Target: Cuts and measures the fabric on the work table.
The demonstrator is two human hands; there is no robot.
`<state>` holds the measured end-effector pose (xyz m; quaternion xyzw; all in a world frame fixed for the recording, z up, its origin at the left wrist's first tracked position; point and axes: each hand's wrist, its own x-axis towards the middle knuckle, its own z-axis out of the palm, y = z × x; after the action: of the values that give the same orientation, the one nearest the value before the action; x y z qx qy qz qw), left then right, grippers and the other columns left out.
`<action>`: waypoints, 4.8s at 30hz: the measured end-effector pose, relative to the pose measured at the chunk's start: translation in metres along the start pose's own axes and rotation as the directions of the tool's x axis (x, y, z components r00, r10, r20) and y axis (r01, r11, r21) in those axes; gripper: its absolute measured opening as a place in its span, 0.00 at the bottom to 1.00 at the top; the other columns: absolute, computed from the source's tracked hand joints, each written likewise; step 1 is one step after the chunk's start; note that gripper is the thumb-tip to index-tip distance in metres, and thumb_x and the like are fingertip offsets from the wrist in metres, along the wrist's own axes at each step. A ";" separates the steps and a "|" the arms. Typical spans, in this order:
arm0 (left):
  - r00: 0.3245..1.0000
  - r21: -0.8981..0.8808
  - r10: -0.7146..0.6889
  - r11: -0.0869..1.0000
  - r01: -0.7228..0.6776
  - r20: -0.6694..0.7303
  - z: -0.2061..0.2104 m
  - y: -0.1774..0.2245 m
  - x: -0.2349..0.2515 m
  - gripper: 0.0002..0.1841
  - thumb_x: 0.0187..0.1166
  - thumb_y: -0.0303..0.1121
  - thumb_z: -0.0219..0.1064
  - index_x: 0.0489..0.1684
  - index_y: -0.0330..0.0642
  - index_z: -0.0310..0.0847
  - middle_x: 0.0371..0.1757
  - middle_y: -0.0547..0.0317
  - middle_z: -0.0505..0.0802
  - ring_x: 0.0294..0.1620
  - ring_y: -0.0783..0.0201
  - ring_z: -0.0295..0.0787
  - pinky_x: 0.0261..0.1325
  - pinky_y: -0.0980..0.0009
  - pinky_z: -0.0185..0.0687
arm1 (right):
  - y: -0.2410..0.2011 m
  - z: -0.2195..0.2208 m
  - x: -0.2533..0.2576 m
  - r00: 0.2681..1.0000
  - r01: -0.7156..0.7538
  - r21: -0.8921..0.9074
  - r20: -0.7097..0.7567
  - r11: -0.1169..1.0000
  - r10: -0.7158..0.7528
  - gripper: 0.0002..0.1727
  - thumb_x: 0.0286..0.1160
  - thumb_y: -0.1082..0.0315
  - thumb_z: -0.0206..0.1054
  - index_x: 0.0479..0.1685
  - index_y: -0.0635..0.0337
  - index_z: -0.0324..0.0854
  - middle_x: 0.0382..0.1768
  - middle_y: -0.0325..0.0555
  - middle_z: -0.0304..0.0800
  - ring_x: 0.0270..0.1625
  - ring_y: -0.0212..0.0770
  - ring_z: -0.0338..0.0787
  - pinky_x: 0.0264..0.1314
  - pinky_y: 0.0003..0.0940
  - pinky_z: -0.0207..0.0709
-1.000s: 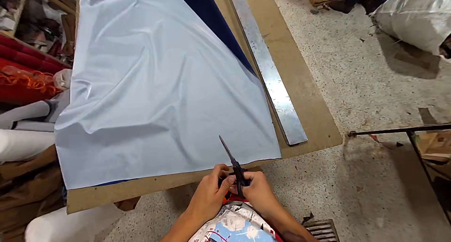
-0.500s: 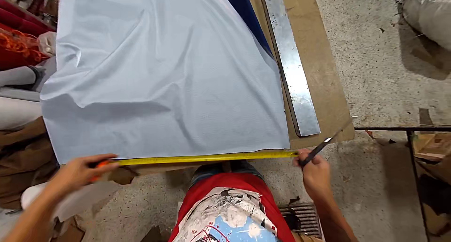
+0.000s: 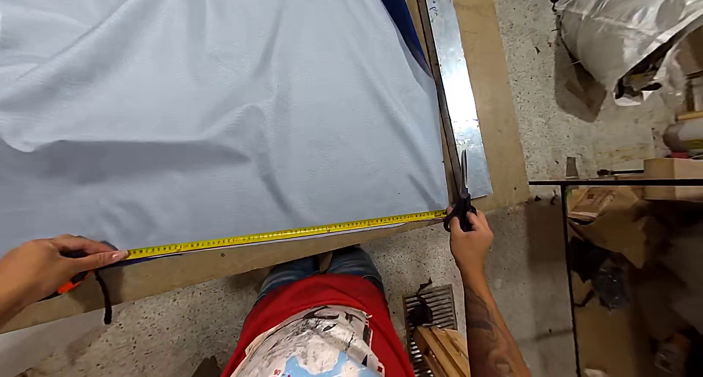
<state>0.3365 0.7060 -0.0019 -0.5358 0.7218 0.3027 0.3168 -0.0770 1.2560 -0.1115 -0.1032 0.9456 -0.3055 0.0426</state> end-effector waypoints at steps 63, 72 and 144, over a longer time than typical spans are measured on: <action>0.999 0.049 -0.033 0.998 0.034 -0.025 -0.001 -0.071 0.072 0.21 0.51 0.58 0.88 0.35 0.56 0.98 0.40 0.50 0.97 0.50 0.46 0.92 0.53 0.30 0.79 | -0.215 0.139 -0.322 0.794 0.064 0.051 0.603 0.997 -0.082 0.30 0.71 0.36 0.69 0.30 0.58 0.81 0.34 0.43 0.82 0.33 0.37 0.83 0.36 0.36 0.80; 0.999 0.084 -0.041 0.996 0.041 -0.003 -0.003 -0.069 0.077 0.23 0.50 0.59 0.88 0.35 0.55 0.98 0.40 0.49 0.96 0.51 0.45 0.91 0.54 0.32 0.79 | -0.208 0.153 -0.336 0.778 -0.066 0.234 0.620 0.970 -0.097 0.25 0.73 0.39 0.70 0.30 0.53 0.81 0.34 0.38 0.83 0.33 0.33 0.82 0.35 0.31 0.79; 0.999 -0.115 -0.001 0.993 0.004 0.034 -0.007 -0.069 0.074 0.15 0.69 0.43 0.82 0.35 0.38 0.94 0.36 0.41 0.94 0.41 0.44 0.92 0.46 0.38 0.84 | -0.219 0.161 -0.338 0.672 -0.426 0.245 0.730 0.871 0.123 0.22 0.78 0.46 0.69 0.34 0.58 0.81 0.27 0.42 0.81 0.29 0.38 0.80 0.35 0.39 0.78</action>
<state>0.3859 0.6408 -0.0616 -0.5490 0.6970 0.3525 0.2976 0.3128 1.0655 -0.1069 -0.0524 0.7817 -0.4180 0.4599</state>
